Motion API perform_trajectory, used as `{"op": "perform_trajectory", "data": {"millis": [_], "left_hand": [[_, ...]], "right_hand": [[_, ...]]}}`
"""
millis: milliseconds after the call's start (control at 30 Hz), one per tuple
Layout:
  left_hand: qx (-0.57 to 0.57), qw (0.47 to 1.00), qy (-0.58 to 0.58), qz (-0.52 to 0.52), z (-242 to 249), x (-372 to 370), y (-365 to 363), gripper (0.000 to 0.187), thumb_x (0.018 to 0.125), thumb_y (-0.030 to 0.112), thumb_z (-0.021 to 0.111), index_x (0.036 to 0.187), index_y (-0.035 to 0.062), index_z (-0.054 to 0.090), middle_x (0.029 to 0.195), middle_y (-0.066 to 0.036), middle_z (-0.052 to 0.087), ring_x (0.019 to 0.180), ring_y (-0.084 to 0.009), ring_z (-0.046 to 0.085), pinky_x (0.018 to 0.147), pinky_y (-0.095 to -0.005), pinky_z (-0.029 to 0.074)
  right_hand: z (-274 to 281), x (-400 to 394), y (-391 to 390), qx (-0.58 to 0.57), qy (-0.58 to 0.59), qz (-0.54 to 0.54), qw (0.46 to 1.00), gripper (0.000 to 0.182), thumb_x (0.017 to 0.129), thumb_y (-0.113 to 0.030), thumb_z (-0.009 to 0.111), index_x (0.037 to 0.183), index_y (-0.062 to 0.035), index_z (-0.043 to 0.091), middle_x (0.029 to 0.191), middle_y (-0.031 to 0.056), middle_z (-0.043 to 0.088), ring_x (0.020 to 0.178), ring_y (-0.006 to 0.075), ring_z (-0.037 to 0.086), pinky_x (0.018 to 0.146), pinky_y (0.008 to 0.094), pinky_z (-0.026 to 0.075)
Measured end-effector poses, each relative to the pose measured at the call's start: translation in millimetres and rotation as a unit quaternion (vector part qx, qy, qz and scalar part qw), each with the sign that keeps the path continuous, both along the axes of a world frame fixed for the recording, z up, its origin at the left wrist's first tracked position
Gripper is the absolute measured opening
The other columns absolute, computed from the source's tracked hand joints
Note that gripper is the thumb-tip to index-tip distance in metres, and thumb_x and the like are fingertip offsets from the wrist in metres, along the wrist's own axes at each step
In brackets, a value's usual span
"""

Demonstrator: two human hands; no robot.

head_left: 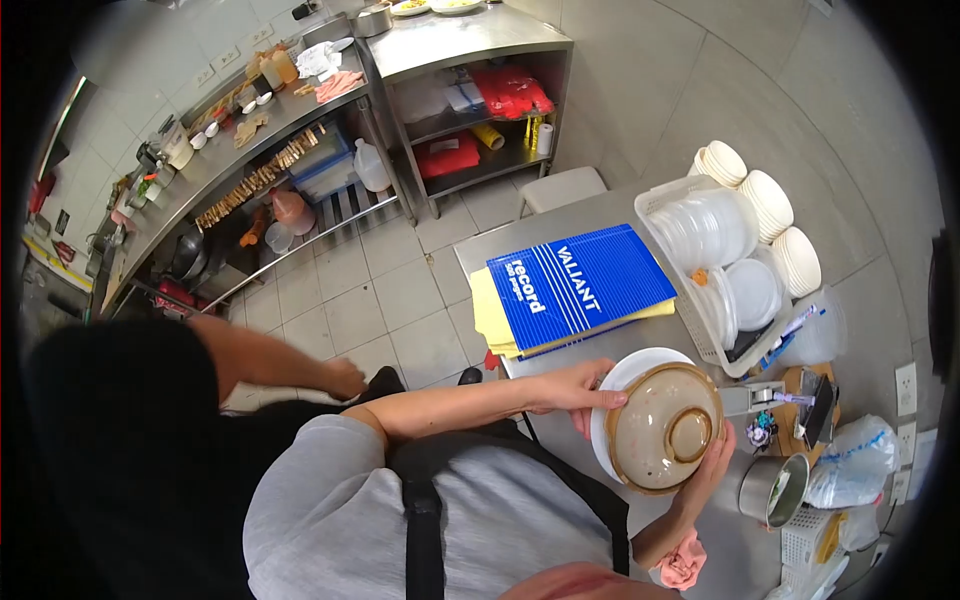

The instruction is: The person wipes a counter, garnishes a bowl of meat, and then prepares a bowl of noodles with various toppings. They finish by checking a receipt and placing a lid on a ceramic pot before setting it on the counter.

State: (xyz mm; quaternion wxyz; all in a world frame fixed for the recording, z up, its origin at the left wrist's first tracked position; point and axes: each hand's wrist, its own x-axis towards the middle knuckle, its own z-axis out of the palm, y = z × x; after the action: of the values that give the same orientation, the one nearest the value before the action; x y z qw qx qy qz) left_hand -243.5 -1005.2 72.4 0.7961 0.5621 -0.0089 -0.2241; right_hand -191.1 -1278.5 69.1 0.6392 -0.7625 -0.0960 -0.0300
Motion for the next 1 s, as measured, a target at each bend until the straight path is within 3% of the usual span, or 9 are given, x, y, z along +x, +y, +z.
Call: {"op": "perform_trajectory", "data": {"millis": [167,367,533,733,833,1000], "left_hand": [[-0.018,1.0,-0.014,-0.002,2,5,36,0.073,0.081,0.047,0.061,0.124,-0.0031,0.03,0.091,-0.016,0.06,0.062,-0.0185,0.064,0.05,-0.0245,0.052],[-0.045,0.998,-0.034,0.006,8,20,123,0.071,0.081,0.045,0.062,0.124,-0.0029,0.03,0.086,-0.014,0.06,0.056,-0.0181,0.063,0.047,-0.0255,0.053],[-0.047,0.997,-0.04,0.049,4,17,236,0.073,0.079,0.047,0.063,0.122,-0.0028,0.032,0.09,-0.017,0.058,0.052,-0.0193,0.062,0.045,-0.026,0.052],[0.004,0.992,-0.027,0.124,16,4,388,0.074,0.078,0.05,0.064,0.118,-0.0058,0.036,0.095,-0.016,0.054,0.068,-0.0191,0.061,0.049,-0.0289,0.054],[0.061,0.984,-0.049,0.163,13,12,449,0.072,0.078,0.05,0.064,0.116,-0.0053,0.039,0.094,-0.015,0.053,0.07,-0.0194,0.06,0.051,-0.0291,0.054],[0.022,0.989,0.011,0.145,20,30,531,0.074,0.08,0.051,0.06,0.119,-0.0057,0.033,0.095,-0.016,0.053,0.069,-0.0214,0.063,0.054,-0.0299,0.056]], "right_hand": [[12,2,39,0.006,0.037,-0.02,0.999,0.061,0.091,-0.04,0.046,0.13,0.0052,0.033,0.123,0.0154,0.044,0.113,0.0236,0.044,0.097,0.0338,0.032],[26,17,128,-0.017,-0.004,-0.017,1.0,0.066,0.089,-0.045,0.046,0.13,0.0043,0.033,0.124,0.0163,0.045,0.111,0.0237,0.047,0.094,0.0347,0.037],[31,26,247,-0.017,0.012,0.005,1.0,0.063,0.089,-0.044,0.046,0.13,0.0034,0.036,0.124,0.0167,0.045,0.111,0.0234,0.047,0.094,0.0342,0.037],[21,54,402,-0.079,-0.009,0.063,0.995,0.058,0.091,-0.041,0.043,0.126,0.0039,0.041,0.123,0.0148,0.047,0.11,0.0239,0.047,0.094,0.033,0.036],[20,65,469,-0.022,0.025,0.091,0.995,0.06,0.09,-0.044,0.046,0.125,0.0036,0.041,0.122,0.0155,0.048,0.111,0.0233,0.047,0.095,0.033,0.035],[19,99,558,-0.006,0.054,0.132,0.99,0.06,0.089,-0.044,0.048,0.126,0.0031,0.041,0.119,0.015,0.05,0.112,0.0227,0.046,0.096,0.0318,0.034]]}}
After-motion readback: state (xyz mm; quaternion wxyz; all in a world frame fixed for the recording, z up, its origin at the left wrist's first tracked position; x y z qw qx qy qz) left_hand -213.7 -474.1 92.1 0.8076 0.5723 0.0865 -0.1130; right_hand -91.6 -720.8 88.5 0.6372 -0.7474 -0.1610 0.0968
